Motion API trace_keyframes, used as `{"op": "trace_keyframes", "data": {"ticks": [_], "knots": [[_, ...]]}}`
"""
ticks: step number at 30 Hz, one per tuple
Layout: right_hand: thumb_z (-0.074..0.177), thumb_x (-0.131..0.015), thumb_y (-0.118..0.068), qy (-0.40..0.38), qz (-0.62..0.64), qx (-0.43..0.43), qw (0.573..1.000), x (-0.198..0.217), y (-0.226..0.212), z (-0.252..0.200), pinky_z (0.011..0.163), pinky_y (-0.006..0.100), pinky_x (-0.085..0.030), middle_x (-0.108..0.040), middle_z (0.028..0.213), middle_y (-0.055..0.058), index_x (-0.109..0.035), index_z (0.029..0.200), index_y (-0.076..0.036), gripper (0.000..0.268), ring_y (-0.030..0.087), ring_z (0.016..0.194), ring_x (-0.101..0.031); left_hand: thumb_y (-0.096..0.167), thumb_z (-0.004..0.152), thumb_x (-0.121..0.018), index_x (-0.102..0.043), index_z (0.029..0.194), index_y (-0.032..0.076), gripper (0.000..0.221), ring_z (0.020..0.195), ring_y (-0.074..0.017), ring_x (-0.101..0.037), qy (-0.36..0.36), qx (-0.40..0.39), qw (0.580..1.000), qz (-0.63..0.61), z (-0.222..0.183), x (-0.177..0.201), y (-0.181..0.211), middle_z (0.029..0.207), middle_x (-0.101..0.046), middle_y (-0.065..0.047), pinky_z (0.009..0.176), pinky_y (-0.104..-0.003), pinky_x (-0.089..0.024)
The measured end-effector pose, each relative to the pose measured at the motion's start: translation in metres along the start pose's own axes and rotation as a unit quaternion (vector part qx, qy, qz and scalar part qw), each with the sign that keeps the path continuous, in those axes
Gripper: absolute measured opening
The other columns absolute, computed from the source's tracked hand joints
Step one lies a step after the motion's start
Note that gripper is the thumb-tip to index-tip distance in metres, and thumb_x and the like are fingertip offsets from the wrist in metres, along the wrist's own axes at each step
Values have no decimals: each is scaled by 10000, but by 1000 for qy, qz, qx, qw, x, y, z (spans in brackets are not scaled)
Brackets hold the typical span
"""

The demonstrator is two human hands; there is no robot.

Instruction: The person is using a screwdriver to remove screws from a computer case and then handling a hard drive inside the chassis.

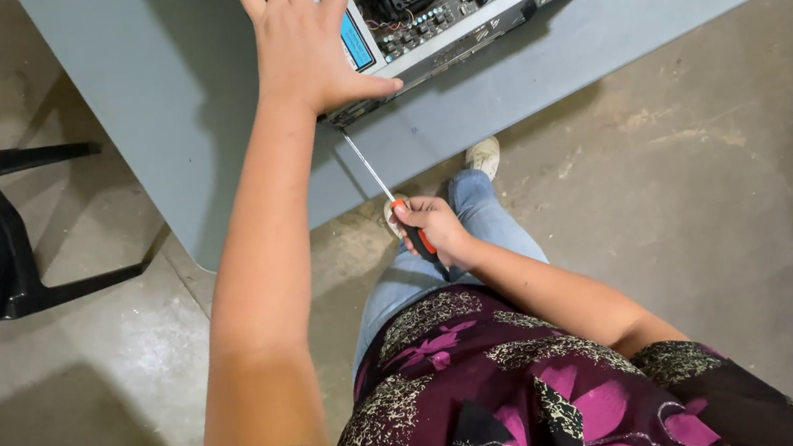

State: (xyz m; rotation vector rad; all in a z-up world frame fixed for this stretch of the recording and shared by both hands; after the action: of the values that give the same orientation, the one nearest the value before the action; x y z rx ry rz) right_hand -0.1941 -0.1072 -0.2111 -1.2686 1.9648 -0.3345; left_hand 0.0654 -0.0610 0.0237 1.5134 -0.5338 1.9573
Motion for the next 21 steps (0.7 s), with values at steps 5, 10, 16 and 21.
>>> {"op": "trace_keyframes", "data": {"ticks": [5,10,16,21], "knots": [[1030,-596,-323,-188,200,-155,949,-5,26,11,419,253,-412,-544,740,51,-603,985,-24,301,139,520,-488,937,515,-796,-633,1270,130,1117,1156,-433,-437,3,-5,1000,-30,0,2,-1,1268,-467,-271,984,-560,-250],[1006,-603,-372,-186,156,-183,953,11,-5,4,422,313,-432,-557,709,85,-610,1006,22,393,186,505,-503,897,518,-827,-642,1324,134,1125,1259,-504,-450,-12,-14,997,-77,0,2,1,1372,-445,-361,1053,-583,-195],[970,-712,-244,-140,-273,-35,951,81,-99,-37,407,240,-444,-604,611,37,-636,917,-41,223,134,455,-571,935,587,-746,-667,1314,121,1094,1232,-456,-494,17,-24,998,-52,-5,13,10,1357,-482,-325,1006,-547,-256],[724,-839,-149,58,-170,147,973,227,-207,-112,448,363,-545,-659,637,147,-703,999,6,344,230,523,-676,908,615,-721,-580,1349,117,1088,1319,-511,-483,-4,-8,994,-110,-2,8,7,1402,-482,-386,1047,-651,-238]]}}
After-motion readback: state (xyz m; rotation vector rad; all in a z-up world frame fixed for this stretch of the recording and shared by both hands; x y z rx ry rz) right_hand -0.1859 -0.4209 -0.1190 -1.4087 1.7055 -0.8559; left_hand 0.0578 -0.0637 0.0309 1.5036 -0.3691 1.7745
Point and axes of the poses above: each hand's wrist, its own z-axis towards the middle knuckle, its own x-axis out of the back of the hand, y = z × x, the point moved 10 cm from there along z, towards the middle knuckle
